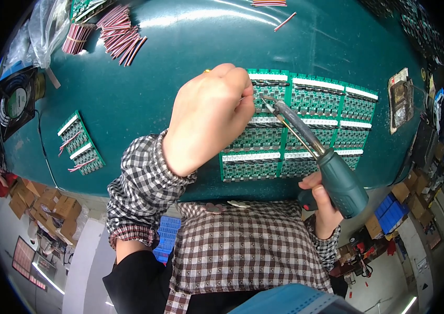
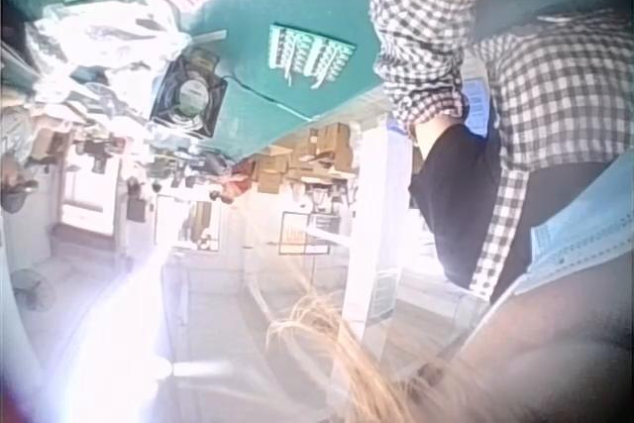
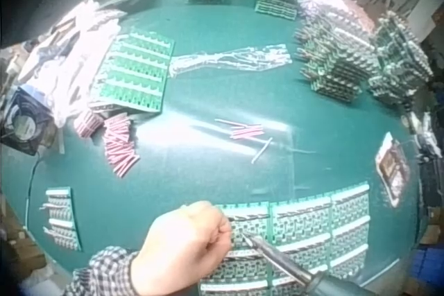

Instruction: The person solders wires onto circuit boards by picking up wires by hand, positioning them on the board, and soldering them in place using a soldering iron.

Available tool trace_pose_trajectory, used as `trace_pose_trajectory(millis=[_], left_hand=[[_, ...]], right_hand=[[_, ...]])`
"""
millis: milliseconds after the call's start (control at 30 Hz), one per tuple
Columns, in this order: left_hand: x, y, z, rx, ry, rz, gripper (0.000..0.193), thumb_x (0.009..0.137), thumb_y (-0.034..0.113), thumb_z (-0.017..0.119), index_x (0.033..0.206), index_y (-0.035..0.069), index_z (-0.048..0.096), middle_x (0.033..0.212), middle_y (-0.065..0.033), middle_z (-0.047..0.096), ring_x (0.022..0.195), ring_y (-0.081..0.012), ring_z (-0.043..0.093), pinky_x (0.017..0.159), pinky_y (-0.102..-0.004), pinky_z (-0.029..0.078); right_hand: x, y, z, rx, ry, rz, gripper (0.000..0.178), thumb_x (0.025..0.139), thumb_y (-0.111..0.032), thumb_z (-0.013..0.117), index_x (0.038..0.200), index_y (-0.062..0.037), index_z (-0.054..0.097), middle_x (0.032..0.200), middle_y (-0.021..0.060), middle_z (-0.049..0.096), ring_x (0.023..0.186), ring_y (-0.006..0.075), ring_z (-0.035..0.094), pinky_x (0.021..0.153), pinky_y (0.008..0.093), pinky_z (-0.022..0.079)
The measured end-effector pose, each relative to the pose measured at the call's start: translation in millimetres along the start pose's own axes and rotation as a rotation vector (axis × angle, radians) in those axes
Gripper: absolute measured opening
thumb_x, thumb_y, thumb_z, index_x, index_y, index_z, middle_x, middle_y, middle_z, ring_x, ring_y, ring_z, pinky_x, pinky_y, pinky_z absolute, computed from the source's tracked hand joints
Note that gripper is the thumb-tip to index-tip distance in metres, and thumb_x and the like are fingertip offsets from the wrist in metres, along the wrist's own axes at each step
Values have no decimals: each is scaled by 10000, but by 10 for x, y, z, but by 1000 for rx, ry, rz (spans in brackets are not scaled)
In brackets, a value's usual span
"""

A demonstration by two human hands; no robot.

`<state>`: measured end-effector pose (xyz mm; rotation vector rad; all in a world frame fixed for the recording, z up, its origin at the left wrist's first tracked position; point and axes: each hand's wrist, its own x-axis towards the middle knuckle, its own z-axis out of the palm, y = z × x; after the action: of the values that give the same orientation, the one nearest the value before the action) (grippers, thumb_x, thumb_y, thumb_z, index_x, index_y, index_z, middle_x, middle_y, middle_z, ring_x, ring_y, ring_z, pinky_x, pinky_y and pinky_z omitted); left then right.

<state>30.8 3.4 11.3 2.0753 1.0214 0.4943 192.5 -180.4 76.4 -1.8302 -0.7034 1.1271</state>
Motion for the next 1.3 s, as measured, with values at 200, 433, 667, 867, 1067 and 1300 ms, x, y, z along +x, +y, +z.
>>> trace_pose_trajectory(millis=[200, 433, 667, 867, 1067, 1300], left_hand=[[-30, -2, 12, -19, 8, -14, 98, 676, -10, 599, 715, 44, 528, 651, -55, 487, 582, -195, 509, 524, -299, 421], [-43, 1, 20, -58, 16, -25, 101, 682, -8, 606, 722, 45, 530, 654, -50, 485, 580, -180, 504, 522, -286, 419], [-21, -33, -8, -8, -32, 51, 99, 684, 32, 613, 717, 41, 520, 702, -108, 549, 640, -299, 563, 571, -373, 457], [-44, 3, 19, -48, -7, -12, 94, 697, -6, 602, 728, 42, 528, 667, -49, 496, 595, -181, 506, 543, -288, 420], [-63, 27, 36, -19, 23, -45, 99, 690, -3, 607, 727, 43, 528, 671, -50, 496, 587, -178, 506, 524, -284, 417], [-59, 16, 39, -23, 25, -31, 99, 687, -1, 609, 725, 44, 530, 667, -51, 496, 580, -180, 509, 520, -283, 421]], right_hand=[[2, 12, -6, 2, -8, 1, 278, 828, -156, 605, 957, 83, 544, 778, 144, 572, 698, 229, 581, 631, 347, 522], [9, 20, -11, 4, -21, -3, 278, 828, -164, 607, 947, 80, 547, 782, 145, 572, 711, 233, 585, 639, 347, 533], [-4, 28, -16, 17, -24, 14, 266, 831, -152, 601, 946, 80, 545, 794, 153, 573, 718, 236, 584, 649, 350, 530], [1, 31, -15, 27, -28, -8, 266, 832, -150, 600, 951, 82, 543, 796, 157, 573, 722, 235, 583, 650, 349, 528], [-9, 14, -7, 12, -15, 18, 273, 831, -157, 604, 948, 82, 544, 787, 155, 573, 720, 231, 583, 649, 346, 525], [-16, 0, -11, -14, -21, 56, 263, 830, -150, 598, 942, 81, 545, 785, 152, 572, 716, 230, 581, 652, 345, 522]])
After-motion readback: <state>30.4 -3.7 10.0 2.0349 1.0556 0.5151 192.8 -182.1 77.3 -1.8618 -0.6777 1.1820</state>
